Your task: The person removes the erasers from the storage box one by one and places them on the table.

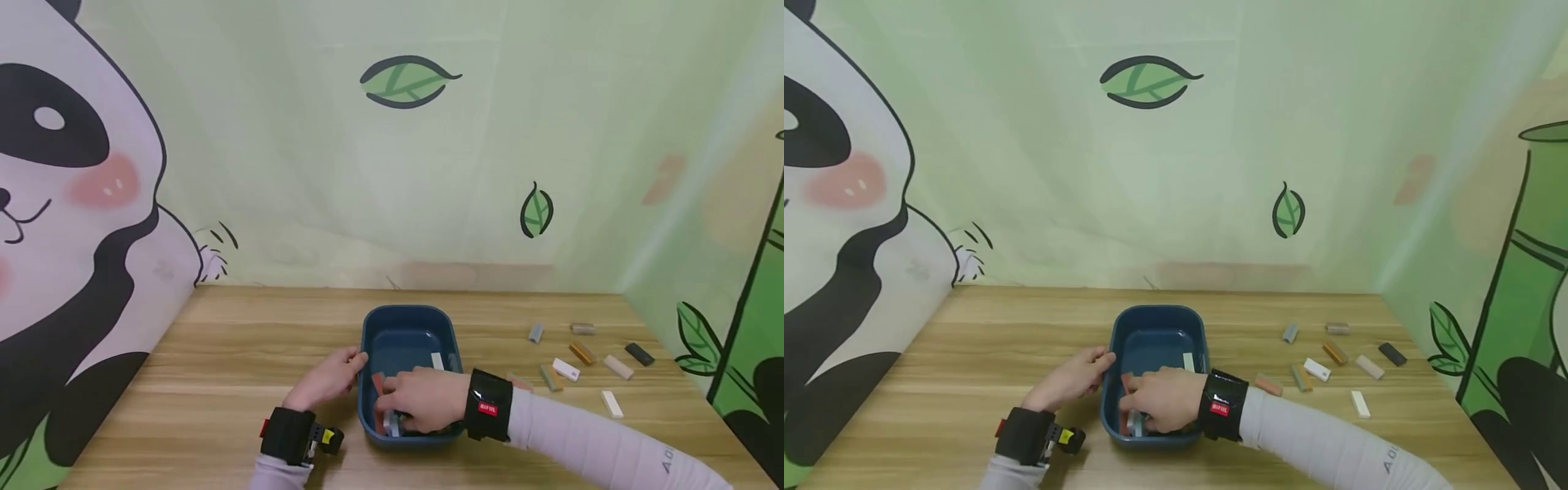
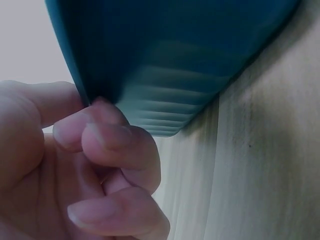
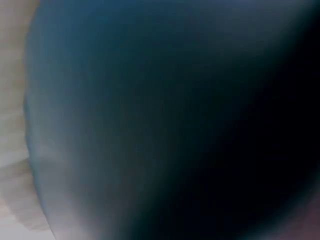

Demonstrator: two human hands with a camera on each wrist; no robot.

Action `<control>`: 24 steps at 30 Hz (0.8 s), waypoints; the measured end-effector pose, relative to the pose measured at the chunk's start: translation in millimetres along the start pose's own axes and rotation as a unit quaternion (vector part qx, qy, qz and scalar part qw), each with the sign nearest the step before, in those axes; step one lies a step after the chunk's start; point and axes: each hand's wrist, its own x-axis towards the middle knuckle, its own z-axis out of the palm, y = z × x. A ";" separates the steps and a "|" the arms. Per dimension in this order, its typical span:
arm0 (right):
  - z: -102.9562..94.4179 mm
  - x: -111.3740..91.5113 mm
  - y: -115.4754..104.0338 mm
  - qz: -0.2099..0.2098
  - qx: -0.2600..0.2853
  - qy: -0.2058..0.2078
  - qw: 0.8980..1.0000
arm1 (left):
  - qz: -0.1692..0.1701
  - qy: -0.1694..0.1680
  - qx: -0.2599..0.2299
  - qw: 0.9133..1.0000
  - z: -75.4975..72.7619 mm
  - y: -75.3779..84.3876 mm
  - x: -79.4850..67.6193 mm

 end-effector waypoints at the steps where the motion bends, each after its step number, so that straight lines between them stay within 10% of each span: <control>1: 0.1 1.0 -0.5 -0.002 0.002 0.000 1.000 | 0.003 0.000 0.003 1.000 -0.7 0.3 -0.1; 24: 6.2 -15.4 1.3 -0.011 -0.006 0.023 1.000 | 0.002 0.006 0.004 1.000 0.9 -0.5 0.9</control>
